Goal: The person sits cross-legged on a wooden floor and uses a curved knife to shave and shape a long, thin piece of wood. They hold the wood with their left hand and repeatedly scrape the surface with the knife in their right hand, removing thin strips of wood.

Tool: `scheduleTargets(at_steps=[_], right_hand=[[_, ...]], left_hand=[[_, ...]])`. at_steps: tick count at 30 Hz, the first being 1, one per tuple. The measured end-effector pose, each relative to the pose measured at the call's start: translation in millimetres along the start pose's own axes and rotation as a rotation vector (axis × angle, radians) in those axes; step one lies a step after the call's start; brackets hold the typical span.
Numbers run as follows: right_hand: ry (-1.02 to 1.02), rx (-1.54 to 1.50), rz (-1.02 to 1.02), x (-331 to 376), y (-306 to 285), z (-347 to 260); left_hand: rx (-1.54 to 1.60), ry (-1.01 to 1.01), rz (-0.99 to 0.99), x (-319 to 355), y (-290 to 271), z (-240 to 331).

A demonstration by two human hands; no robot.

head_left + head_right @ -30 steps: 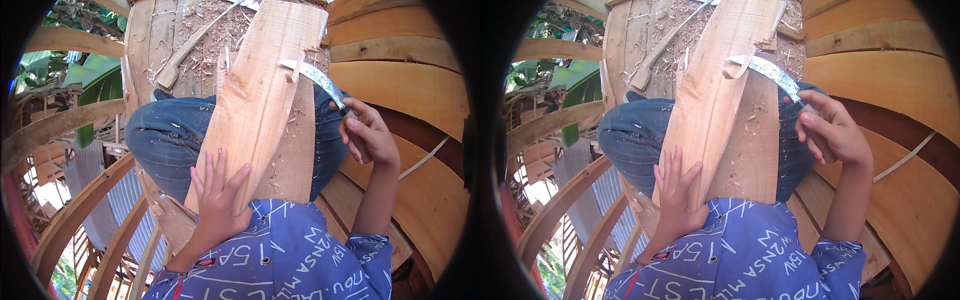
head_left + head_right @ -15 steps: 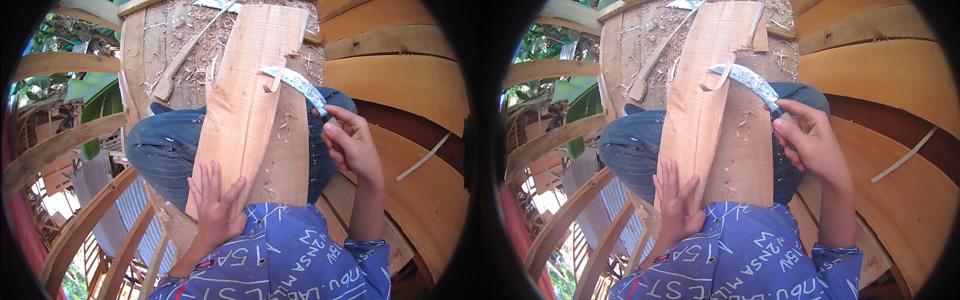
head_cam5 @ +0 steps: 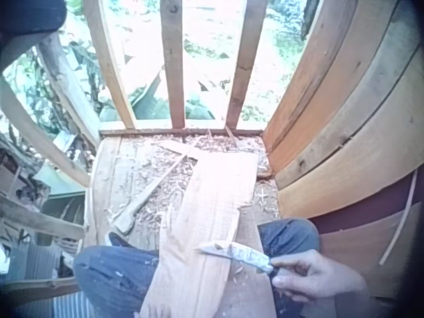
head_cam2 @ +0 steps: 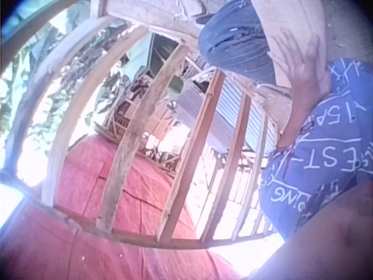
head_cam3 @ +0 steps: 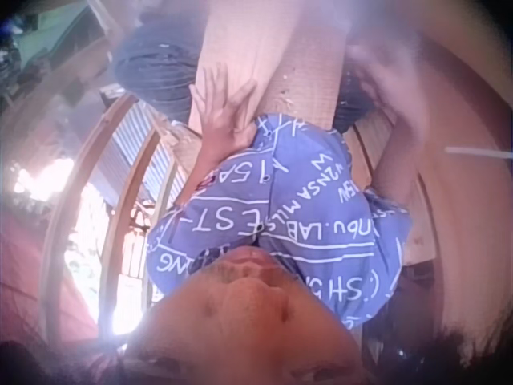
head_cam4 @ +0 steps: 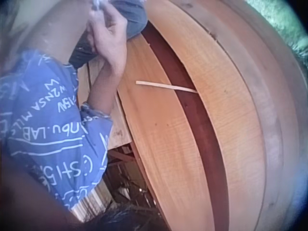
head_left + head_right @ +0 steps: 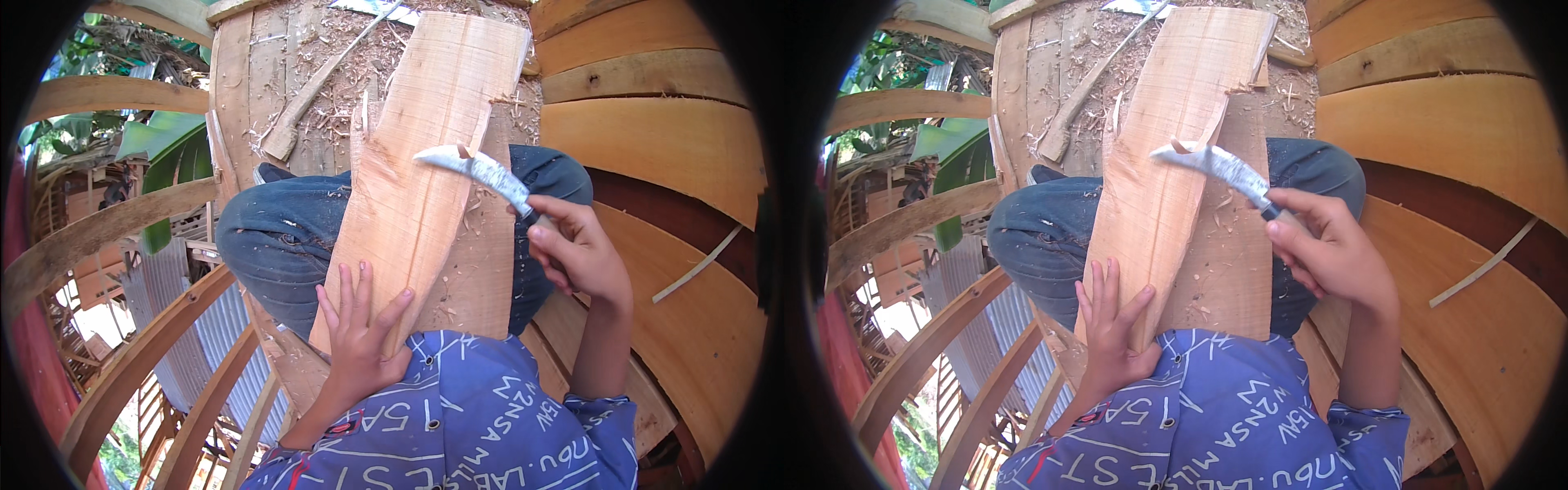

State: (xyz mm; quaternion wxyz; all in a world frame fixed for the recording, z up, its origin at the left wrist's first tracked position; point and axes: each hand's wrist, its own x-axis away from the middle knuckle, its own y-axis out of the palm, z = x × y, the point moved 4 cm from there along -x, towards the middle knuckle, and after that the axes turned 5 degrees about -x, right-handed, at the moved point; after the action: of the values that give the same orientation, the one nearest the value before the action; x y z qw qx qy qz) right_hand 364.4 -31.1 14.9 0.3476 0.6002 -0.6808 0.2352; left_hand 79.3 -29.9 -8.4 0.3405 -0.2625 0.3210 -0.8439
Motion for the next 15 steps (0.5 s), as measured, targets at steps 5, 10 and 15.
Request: scheduleTargets(at_steps=[5, 10, 15], right_hand=[[-0.149, -0.123, 0.143, -9, -14, -4], [-0.088, -0.167, 0.070, -7, -9, -3], [-0.077, -0.106, 0.068, -7, -17, -10]], left_hand=[[0.028, -0.001, 0.021, 2, -1, 0], [0.028, 0.018, 0.026, 0, 0, -1], [0.011, 0.010, 0.025, 2, 0, -2]])
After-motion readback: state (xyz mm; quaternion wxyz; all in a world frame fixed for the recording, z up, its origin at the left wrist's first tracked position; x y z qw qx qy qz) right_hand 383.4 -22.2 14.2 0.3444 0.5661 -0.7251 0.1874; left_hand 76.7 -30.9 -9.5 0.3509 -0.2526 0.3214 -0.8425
